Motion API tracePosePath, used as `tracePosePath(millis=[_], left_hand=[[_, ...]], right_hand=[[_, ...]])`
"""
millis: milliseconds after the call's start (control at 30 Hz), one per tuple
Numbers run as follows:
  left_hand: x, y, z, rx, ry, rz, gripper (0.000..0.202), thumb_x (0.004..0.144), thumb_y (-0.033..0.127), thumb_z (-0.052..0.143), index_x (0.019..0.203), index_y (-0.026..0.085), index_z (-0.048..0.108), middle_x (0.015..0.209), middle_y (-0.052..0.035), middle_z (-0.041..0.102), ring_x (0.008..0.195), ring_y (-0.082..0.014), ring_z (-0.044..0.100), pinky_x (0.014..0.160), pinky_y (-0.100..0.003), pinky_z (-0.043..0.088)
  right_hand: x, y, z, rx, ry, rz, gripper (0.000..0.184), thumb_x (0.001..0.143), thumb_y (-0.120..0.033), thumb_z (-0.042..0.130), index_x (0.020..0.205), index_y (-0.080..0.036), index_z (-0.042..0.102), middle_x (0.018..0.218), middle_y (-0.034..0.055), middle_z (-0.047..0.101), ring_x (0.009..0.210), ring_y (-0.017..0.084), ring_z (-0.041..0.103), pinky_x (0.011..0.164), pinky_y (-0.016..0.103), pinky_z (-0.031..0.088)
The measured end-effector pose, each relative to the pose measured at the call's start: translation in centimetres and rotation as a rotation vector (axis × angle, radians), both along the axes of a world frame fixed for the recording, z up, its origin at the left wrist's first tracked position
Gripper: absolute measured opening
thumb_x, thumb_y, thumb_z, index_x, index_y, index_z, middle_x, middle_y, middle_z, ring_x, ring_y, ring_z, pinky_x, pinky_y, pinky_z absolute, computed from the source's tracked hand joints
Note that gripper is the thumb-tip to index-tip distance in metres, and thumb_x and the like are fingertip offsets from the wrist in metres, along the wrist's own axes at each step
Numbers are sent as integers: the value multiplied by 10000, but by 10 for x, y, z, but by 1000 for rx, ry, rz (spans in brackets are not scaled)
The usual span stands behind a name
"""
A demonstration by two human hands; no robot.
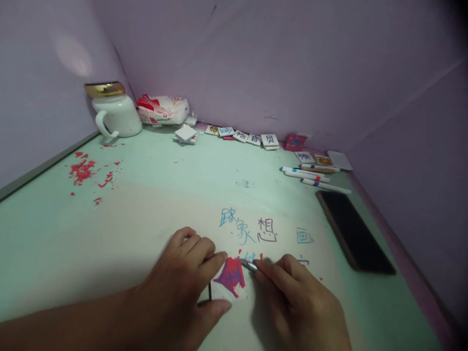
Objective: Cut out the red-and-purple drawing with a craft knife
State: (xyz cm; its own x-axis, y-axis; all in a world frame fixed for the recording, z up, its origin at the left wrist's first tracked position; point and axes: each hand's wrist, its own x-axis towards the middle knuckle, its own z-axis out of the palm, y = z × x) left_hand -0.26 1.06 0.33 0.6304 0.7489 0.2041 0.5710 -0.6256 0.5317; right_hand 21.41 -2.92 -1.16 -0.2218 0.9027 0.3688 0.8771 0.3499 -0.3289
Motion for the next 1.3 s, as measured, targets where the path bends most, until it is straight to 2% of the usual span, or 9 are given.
tracePosePath(millis=[133,300,533,667,833,1000,1133,1200,1300], left_hand=[[0,-1,0,3,-12,-9,318,725,183,665,1031,182,579,881,-34,543,804,-229,484,873,-467,348],[0,0,1,14,-28,-18,309,723,168,651,1020,178,566,871,-35,539,791,-224,475,848,-451,367],[1,0,1,16,-38,-19,318,723,160,644,1033,174,575,870,-35,531,787,-225,472,845,-461,371],[1,0,0,11,-32,-20,337,716,151,648,1045,178,574,875,-30,530,791,-222,472,855,-464,364],[2,0,0,51,-60,-25,350,720,141,634,1061,169,563,867,-32,531,775,-216,474,842,-454,366],[2,-1,0,60,-56,-15,331,731,154,625,1057,165,571,866,-37,542,782,-221,488,858,-468,360],[2,-1,0,43,-27,-7,293,729,174,633,1019,173,586,864,-36,549,776,-219,491,864,-469,363],[2,0,0,30,-19,-2,279,729,185,636,1004,177,590,859,-34,552,772,-217,493,870,-468,367],[2,0,1,11,-12,4,264,738,202,630,998,184,591,858,-40,559,773,-221,495,867,-467,373]], right_hand=[[-1,1,2,19,3,-11,251,881,-165,454,893,-191,703,620,-1,562,438,129,557,388,221,439],[2,-2,-5,-24,-32,-10,196,873,-182,506,946,-214,685,666,-7,566,469,121,555,406,208,424],[-6,-3,-5,-71,-5,-116,230,899,-219,464,896,-223,694,676,2,562,499,120,533,460,222,392],[-8,-3,-4,-18,-58,-86,225,898,-215,469,908,-226,694,676,-3,572,478,114,534,431,217,356],[-15,-3,-3,93,-97,-145,269,928,-260,455,878,-214,716,647,-2,563,455,115,496,419,238,318],[-17,-5,-1,69,-130,-153,300,945,-278,426,906,-236,721,659,-11,581,454,115,504,416,248,309],[-11,-4,0,50,-179,-237,306,955,-312,418,939,-262,719,663,-22,598,447,125,534,408,266,279],[-7,-3,0,63,-113,-260,293,954,-325,433,942,-259,719,658,-24,594,436,118,534,406,257,286],[-4,-3,-2,14,90,-234,261,944,-297,459,979,-234,710,701,-10,603,470,103,551,438,227,356]])
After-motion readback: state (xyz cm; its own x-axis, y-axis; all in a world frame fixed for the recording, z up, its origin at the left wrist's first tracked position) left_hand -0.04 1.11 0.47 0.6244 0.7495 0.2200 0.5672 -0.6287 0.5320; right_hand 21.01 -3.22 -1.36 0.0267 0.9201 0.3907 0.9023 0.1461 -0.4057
